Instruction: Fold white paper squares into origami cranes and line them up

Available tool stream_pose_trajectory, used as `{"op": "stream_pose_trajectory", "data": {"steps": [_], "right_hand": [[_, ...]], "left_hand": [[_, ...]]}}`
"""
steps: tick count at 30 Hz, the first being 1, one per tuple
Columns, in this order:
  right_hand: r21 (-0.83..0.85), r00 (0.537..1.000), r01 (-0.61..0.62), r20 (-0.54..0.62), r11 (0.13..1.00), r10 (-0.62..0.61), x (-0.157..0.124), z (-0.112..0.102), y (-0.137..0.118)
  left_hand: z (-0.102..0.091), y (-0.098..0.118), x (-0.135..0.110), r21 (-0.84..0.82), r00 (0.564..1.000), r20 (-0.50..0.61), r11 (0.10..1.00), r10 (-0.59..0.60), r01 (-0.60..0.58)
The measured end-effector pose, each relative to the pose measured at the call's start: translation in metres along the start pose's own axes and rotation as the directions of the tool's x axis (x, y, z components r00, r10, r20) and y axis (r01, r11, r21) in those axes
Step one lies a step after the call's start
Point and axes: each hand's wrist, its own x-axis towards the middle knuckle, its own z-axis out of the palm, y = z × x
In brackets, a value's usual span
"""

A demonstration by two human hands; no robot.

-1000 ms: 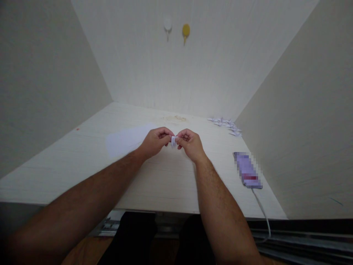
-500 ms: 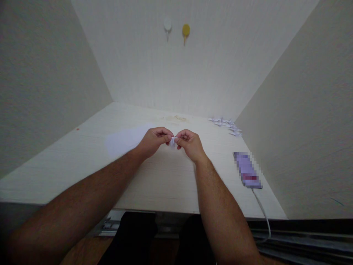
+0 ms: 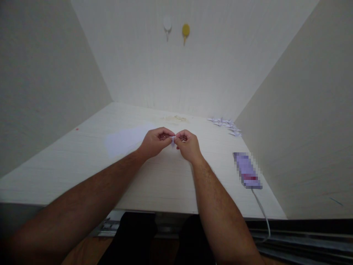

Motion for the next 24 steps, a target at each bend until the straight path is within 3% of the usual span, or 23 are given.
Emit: {"op": "stream_pose_trajectory", "data": {"steps": [6,17,24], "right_hand": [[0.009,1.0,0.022,-0.016,1.0,-0.022,-0.0011,0.001,-0.0001],[0.041,0.996,-0.091,0.011,0.995,0.09,-0.0013,0.0024,-0.0035],[0.048,0.99,-0.144,0.01,0.988,0.144,-0.0008,-0.0005,-0.0017]], "left_hand": [[-0.0001,-0.0024,0.0019,-0.081,1.0,-0.016,0.997,-0.012,0.011],[-0.0022,-0.0098,0.0052,0.007,1.0,-0.004,1.0,-0.024,0.024],[-0.005,0.0,0.0044,-0.095,0.981,0.112,0.981,-0.156,0.167]]}}
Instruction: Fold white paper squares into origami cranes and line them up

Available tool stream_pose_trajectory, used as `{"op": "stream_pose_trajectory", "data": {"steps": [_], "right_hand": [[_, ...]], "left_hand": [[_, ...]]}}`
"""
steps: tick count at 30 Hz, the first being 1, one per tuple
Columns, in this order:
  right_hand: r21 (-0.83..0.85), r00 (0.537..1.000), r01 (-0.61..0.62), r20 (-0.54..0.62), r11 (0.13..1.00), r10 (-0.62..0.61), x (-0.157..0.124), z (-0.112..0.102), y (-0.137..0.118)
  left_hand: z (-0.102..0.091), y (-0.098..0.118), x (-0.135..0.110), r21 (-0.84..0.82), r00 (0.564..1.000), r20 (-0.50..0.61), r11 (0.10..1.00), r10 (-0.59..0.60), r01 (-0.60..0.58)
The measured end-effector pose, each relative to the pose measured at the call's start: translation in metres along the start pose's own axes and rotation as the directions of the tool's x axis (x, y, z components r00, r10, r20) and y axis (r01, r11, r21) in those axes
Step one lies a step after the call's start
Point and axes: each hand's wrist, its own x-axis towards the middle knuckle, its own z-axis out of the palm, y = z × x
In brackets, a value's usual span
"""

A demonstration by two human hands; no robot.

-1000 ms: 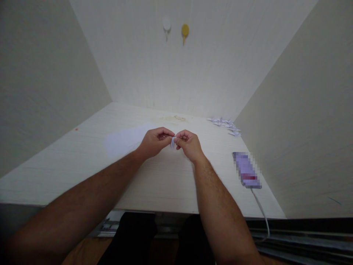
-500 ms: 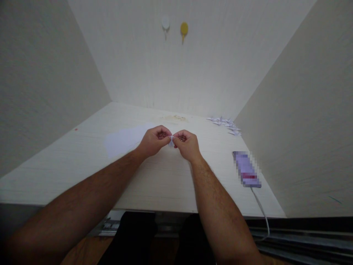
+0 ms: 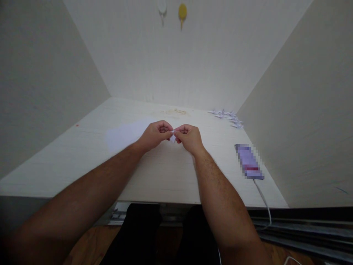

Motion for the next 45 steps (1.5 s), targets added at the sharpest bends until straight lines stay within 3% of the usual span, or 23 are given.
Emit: {"op": "stream_pose_trajectory", "data": {"steps": [3,10,18,25,29,35,40,45], "right_hand": [[-0.011,1.0,0.012,0.007,1.0,-0.012,0.0,0.0,0.0],[-0.037,1.0,-0.009,0.007,0.999,0.009,0.001,0.001,0.0],[0.009,0.999,-0.01,0.04,1.0,0.01,0.002,0.001,0.003],[0.116,0.997,-0.015,0.072,0.993,0.007,-0.002,0.003,-0.004],[0.147,0.995,0.082,0.04,0.986,-0.088,-0.003,0.002,-0.007],[0.093,0.976,0.204,0.062,0.974,-0.211,-0.003,0.002,-0.005],[0.026,0.974,0.203,0.098,0.979,-0.204,-0.006,0.004,-0.007],[-0.068,0.977,0.213,0.046,0.975,-0.21,-0.006,0.006,-0.007]], "left_hand": [[-0.001,-0.001,0.0,0.008,0.999,0.022,1.0,-0.029,0.029],[0.0,-0.005,0.003,-0.041,0.998,-0.068,0.999,-0.004,0.002],[-0.002,-0.005,0.001,-0.113,1.0,0.001,0.994,-0.006,0.006],[-0.001,-0.007,0.004,-0.378,0.985,0.003,0.912,-0.172,0.16],[-0.005,-0.004,0.004,-0.519,0.975,0.071,0.827,-0.21,0.216],[-0.011,-0.004,0.004,-0.624,0.963,0.15,0.734,-0.224,0.268],[-0.01,-0.006,0.004,-0.621,0.961,0.174,0.733,-0.215,0.276],[-0.009,-0.005,0.005,-0.601,0.961,0.143,0.75,-0.238,0.275]]}}
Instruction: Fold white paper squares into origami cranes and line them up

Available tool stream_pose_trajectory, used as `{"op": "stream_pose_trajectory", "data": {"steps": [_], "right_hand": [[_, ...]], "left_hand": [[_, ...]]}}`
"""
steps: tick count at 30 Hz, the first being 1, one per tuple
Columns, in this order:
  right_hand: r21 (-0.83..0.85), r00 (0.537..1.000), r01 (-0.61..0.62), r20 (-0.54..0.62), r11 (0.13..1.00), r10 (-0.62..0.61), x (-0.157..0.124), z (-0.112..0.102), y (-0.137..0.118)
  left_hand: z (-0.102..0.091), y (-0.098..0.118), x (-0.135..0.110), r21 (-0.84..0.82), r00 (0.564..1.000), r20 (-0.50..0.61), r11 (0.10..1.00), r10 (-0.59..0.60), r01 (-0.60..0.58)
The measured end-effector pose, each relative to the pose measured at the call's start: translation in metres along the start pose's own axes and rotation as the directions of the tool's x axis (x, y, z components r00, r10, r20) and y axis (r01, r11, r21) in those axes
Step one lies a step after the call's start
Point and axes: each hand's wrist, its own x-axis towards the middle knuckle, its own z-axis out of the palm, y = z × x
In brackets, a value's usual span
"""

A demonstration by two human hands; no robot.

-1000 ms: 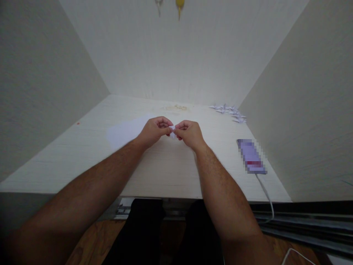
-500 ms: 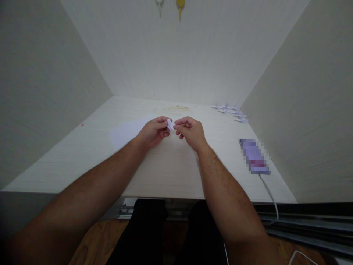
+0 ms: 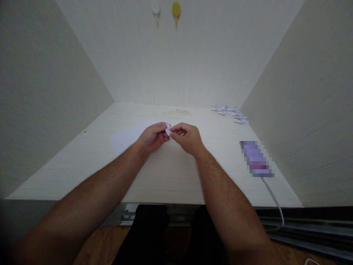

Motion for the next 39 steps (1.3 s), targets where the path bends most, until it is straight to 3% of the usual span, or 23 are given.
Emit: {"op": "stream_pose_trajectory", "data": {"steps": [7,17,21,26,29,33,39], "right_hand": [[0.024,0.999,-0.037,-0.022,0.999,0.038,0.001,-0.001,0.0],[-0.141,0.996,-0.003,-0.088,0.99,-0.009,0.003,-0.001,0.01],[-0.055,0.993,-0.056,-0.108,0.997,0.05,0.003,0.0,0.007],[0.119,0.986,-0.098,-0.127,0.988,0.113,0.003,0.003,0.001],[0.077,0.99,-0.069,-0.122,0.995,0.078,0.002,0.004,0.004],[-0.028,0.988,-0.014,-0.151,1.0,0.009,0.002,0.004,0.009],[0.005,0.983,-0.044,-0.176,0.999,0.044,0.003,0.004,0.006]], "left_hand": [[0.0,0.002,-0.002,0.063,0.998,-0.059,0.998,0.008,-0.004],[0.002,0.0,0.001,0.094,0.992,-0.085,0.991,-0.089,0.097],[0.0,-0.001,0.001,0.104,0.993,-0.079,0.99,-0.083,0.091],[0.001,0.0,0.001,-0.025,0.991,-0.11,0.997,-0.074,0.072],[0.003,-0.002,0.003,-0.067,0.988,-0.133,0.995,-0.084,0.076],[0.004,-0.005,0.003,-0.044,0.995,-0.063,0.996,-0.083,0.08],[0.005,-0.006,-0.001,0.01,0.996,-0.069,0.998,-0.053,0.054]]}}
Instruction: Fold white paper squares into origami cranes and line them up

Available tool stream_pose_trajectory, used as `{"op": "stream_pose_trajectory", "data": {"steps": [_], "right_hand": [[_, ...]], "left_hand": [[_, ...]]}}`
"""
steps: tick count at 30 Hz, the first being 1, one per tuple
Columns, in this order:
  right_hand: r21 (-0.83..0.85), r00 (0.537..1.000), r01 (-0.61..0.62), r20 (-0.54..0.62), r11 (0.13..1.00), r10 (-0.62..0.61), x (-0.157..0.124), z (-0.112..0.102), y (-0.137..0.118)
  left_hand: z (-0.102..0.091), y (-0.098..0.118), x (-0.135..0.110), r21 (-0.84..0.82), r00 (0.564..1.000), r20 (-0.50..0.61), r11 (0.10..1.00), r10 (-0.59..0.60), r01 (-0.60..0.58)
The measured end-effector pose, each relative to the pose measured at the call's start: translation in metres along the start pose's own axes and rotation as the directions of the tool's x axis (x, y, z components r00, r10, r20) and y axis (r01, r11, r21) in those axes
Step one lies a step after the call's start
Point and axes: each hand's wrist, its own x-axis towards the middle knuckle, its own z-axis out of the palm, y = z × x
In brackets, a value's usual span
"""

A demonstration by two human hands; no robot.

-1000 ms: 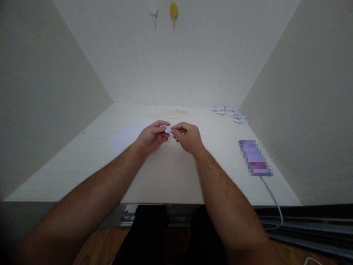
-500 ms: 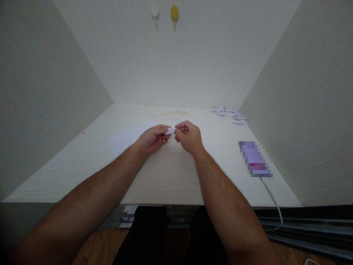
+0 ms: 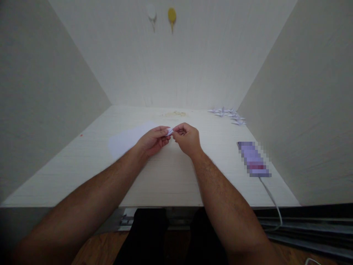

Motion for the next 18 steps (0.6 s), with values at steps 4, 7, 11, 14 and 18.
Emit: {"op": "stream_pose_trajectory", "data": {"steps": [4,7,11,14,18], "right_hand": [[0.047,0.999,-0.041,-0.008,0.998,0.042,0.0,0.0007,-0.0038],[0.097,0.995,-0.095,-0.013,0.991,0.096,0.0005,0.0008,-0.0039],[0.167,0.99,-0.132,-0.018,0.977,0.137,0.0012,0.0016,-0.0019],[0.201,0.989,-0.144,-0.002,0.969,0.147,0.0009,0.0024,-0.0022],[0.26,0.988,-0.156,0.026,0.953,0.155,0.0,0.0026,-0.0049]], "left_hand": [[0.0017,-0.0014,-0.0021,0.104,0.998,-0.025,0.993,0.064,-0.061],[0.0031,-0.004,-0.0019,0.22,0.989,-0.009,0.965,0.151,-0.145],[0.0051,-0.0064,-0.0018,0.336,0.966,0.0,0.91,0.26,-0.245],[0.0064,-0.0064,-0.0021,0.358,0.953,-0.007,0.89,0.304,-0.282],[0.0062,-0.0067,-0.0012,0.342,0.945,-0.014,0.89,0.326,-0.302]]}}
